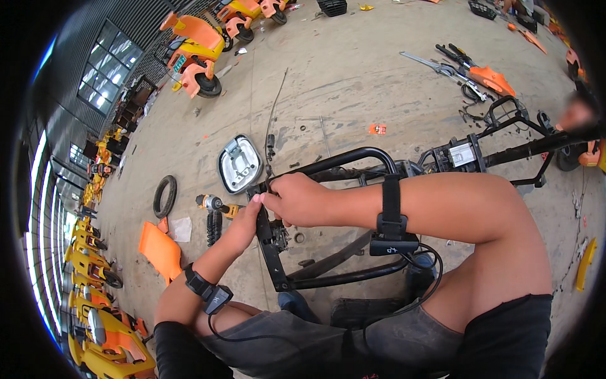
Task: The person assembles a scooter frame by hand, inserting and tightening bolts and nuts into the handlebar stem area. The person repeatedly adjusts the frame and fasteners to secure the components.
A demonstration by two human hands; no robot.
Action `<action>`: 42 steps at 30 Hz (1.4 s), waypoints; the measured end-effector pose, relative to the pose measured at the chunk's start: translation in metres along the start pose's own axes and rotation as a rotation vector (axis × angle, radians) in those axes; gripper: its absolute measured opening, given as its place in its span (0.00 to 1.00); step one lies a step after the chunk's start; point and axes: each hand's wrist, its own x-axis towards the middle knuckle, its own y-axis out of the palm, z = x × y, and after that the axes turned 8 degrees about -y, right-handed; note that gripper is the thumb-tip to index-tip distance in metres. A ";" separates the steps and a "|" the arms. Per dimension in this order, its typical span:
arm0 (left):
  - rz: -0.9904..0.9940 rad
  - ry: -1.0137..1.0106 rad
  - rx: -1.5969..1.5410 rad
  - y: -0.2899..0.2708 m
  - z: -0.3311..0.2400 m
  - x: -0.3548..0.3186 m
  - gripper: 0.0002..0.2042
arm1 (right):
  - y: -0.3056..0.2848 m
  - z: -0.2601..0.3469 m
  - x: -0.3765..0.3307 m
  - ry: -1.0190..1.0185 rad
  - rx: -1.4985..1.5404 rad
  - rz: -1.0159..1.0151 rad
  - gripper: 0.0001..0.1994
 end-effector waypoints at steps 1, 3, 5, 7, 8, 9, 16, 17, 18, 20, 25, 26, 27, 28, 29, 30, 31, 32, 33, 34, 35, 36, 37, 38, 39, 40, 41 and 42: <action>-0.004 0.011 0.005 0.001 0.000 0.000 0.41 | 0.000 0.001 -0.001 -0.007 0.001 -0.005 0.20; -0.012 0.032 0.014 0.002 0.001 0.002 0.41 | 0.000 0.002 0.001 -0.027 -0.002 -0.010 0.20; -0.015 0.047 0.001 0.002 0.004 0.003 0.41 | 0.001 0.001 0.004 -0.056 -0.010 -0.006 0.21; -0.007 0.051 -0.009 0.002 0.008 0.005 0.42 | 0.001 0.001 0.001 -0.044 -0.007 -0.009 0.21; 0.003 0.047 -0.013 0.001 0.010 0.007 0.42 | 0.002 0.003 0.000 -0.039 -0.004 -0.009 0.21; 0.013 0.044 -0.017 0.001 0.012 0.008 0.42 | 0.002 0.004 0.000 -0.051 -0.024 -0.005 0.20; 0.023 0.058 -0.048 0.003 0.011 0.008 0.41 | 0.004 -0.002 -0.001 -0.235 -0.258 -0.016 0.18; 0.023 0.056 -0.048 0.002 0.014 0.009 0.41 | 0.004 -0.001 -0.001 -0.239 -0.253 -0.006 0.18; 0.024 0.054 -0.049 0.001 0.016 0.009 0.42 | 0.005 -0.002 0.000 -0.299 -0.322 -0.019 0.18; 0.017 0.052 -0.035 0.003 0.012 0.008 0.41 | 0.005 -0.005 -0.005 -0.410 -0.477 -0.050 0.18; 0.006 0.072 -0.012 0.000 0.009 0.006 0.41 | 0.007 -0.008 -0.013 -0.518 -0.529 0.132 0.13; 0.006 0.076 -0.009 0.000 0.010 0.007 0.41 | 0.008 -0.012 -0.015 -0.568 -0.557 0.168 0.12; 0.006 0.080 -0.005 0.001 0.010 0.008 0.41 | 0.008 -0.017 -0.019 -0.618 -0.586 0.204 0.11; -0.005 0.072 -0.003 0.001 0.010 0.008 0.41 | 0.009 -0.016 -0.023 -0.639 -0.607 0.247 0.10; -0.016 0.065 -0.001 0.001 0.008 0.006 0.41 | 0.010 -0.015 -0.028 -0.660 -0.629 0.290 0.09; -0.026 0.058 0.002 0.001 0.007 0.004 0.41 | 0.010 -0.014 -0.031 -0.681 -0.651 0.333 0.08; -0.027 0.055 0.000 0.002 0.004 0.002 0.41 | 0.010 -0.014 -0.032 -0.691 -0.642 0.346 0.08; -0.028 0.052 -0.001 0.002 0.001 0.000 0.40 | 0.010 -0.014 -0.033 -0.699 -0.632 0.359 0.07; -0.028 0.049 -0.003 0.003 -0.001 -0.001 0.40 | 0.010 -0.014 -0.034 -0.708 -0.623 0.373 0.07; -0.031 0.053 -0.004 0.002 -0.001 -0.002 0.40 | 0.010 -0.013 -0.033 -0.713 -0.646 0.391 0.07; -0.033 0.056 -0.005 0.002 0.000 -0.002 0.40 | 0.009 -0.012 -0.032 -0.717 -0.670 0.410 0.07; -0.035 0.059 -0.006 0.001 0.000 -0.002 0.40 | 0.008 -0.010 -0.031 -0.722 -0.694 0.429 0.07; -0.030 0.057 -0.012 0.001 0.001 -0.001 0.40 | 0.008 -0.010 -0.030 -0.722 -0.735 0.465 0.07; -0.024 0.056 -0.017 0.001 0.001 -0.001 0.40 | 0.007 -0.009 -0.029 -0.723 -0.776 0.501 0.07; -0.019 0.054 -0.022 0.001 0.002 0.000 0.40 | 0.007 -0.008 -0.029 -0.723 -0.817 0.537 0.08; -0.019 0.055 -0.022 0.002 0.002 0.000 0.40 | 0.007 -0.009 -0.029 -0.729 -0.817 0.538 0.08; -0.019 0.056 -0.022 0.003 0.002 0.000 0.40 | 0.007 -0.010 -0.030 -0.735 -0.818 0.539 0.08; -0.019 0.058 -0.021 0.003 0.001 0.001 0.40 | 0.007 -0.010 -0.031 -0.741 -0.820 0.540 0.08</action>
